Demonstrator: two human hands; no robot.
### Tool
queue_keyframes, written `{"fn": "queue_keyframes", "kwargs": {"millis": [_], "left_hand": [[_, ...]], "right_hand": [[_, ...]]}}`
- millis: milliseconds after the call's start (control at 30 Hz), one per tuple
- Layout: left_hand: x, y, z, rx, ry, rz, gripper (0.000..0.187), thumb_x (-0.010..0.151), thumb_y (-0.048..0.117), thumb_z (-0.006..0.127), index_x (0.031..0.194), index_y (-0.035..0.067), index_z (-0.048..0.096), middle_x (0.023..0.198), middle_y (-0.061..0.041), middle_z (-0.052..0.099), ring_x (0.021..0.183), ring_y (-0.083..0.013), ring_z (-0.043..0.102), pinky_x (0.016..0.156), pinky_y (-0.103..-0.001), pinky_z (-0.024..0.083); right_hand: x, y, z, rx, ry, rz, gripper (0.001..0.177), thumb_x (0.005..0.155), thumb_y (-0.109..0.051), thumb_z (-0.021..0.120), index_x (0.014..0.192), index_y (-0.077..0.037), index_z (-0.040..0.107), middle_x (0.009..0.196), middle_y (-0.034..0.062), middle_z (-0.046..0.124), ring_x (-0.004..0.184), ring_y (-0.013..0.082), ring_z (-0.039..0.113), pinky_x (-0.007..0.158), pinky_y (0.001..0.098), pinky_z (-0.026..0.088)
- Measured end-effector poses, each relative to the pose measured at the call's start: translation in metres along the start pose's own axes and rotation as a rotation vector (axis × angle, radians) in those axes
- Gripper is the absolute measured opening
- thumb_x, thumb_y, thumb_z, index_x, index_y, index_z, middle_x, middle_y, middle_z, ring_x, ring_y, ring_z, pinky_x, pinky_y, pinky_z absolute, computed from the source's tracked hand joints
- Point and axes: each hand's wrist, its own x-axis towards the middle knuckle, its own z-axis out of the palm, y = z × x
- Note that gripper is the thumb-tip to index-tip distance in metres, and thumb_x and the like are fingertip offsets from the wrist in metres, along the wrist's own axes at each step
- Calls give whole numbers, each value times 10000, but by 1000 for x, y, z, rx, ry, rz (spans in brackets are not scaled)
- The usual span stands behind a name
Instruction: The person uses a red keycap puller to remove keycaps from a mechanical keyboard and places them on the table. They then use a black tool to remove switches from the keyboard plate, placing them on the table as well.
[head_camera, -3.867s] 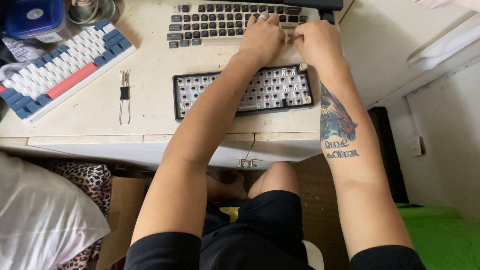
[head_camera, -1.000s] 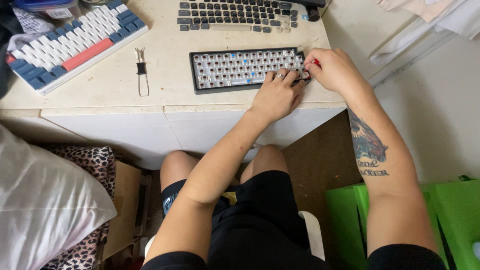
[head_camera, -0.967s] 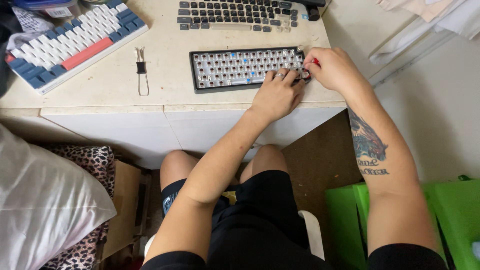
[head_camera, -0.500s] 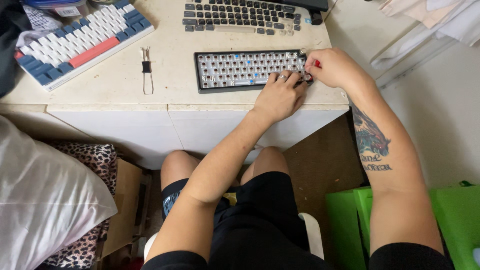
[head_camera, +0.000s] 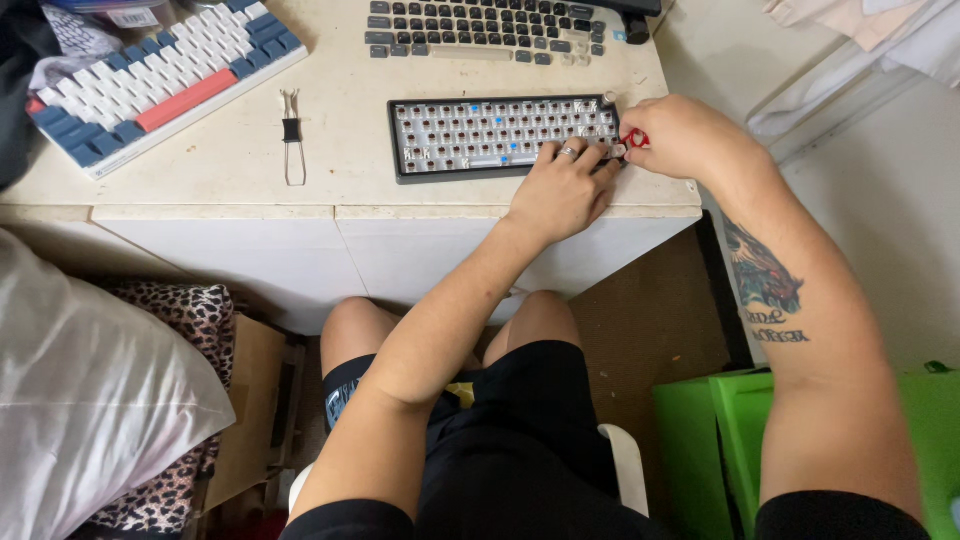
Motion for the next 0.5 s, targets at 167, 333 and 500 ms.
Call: {"fn": "queue_keyframes", "kwargs": {"millis": [167, 333, 500], "left_hand": [[2, 1, -2, -3, -19, -9, 352, 936, 299, 613, 1222, 123, 716, 1262, -77, 652, 1144, -270, 580, 938, -442, 433], [3, 0, -4, -9, -35, -15, 340, 928, 304, 620, 1200, 129, 725, 1270, -69, 661, 1142, -265, 585, 949, -441, 438], [4, 0, -2, -21, -26, -18, 363, 919, 302, 620, 1216, 123, 729, 1268, -78, 657, 1143, -268, 582, 935, -442, 437]], "right_hand": [[0, 6, -4, 288, -112, 230, 261, 830, -212, 799, 1043, -69, 753, 843, 110, 749, 751, 257, 700, 699, 390, 546], [-3, 15, 1, 484, -107, 263, 254, 827, -195, 817, 1032, -56, 761, 814, 76, 746, 720, 176, 664, 660, 330, 521], [-1, 9, -7, 445, -106, 270, 259, 833, -198, 808, 1058, -73, 776, 827, 66, 759, 720, 158, 676, 662, 319, 522]]}}
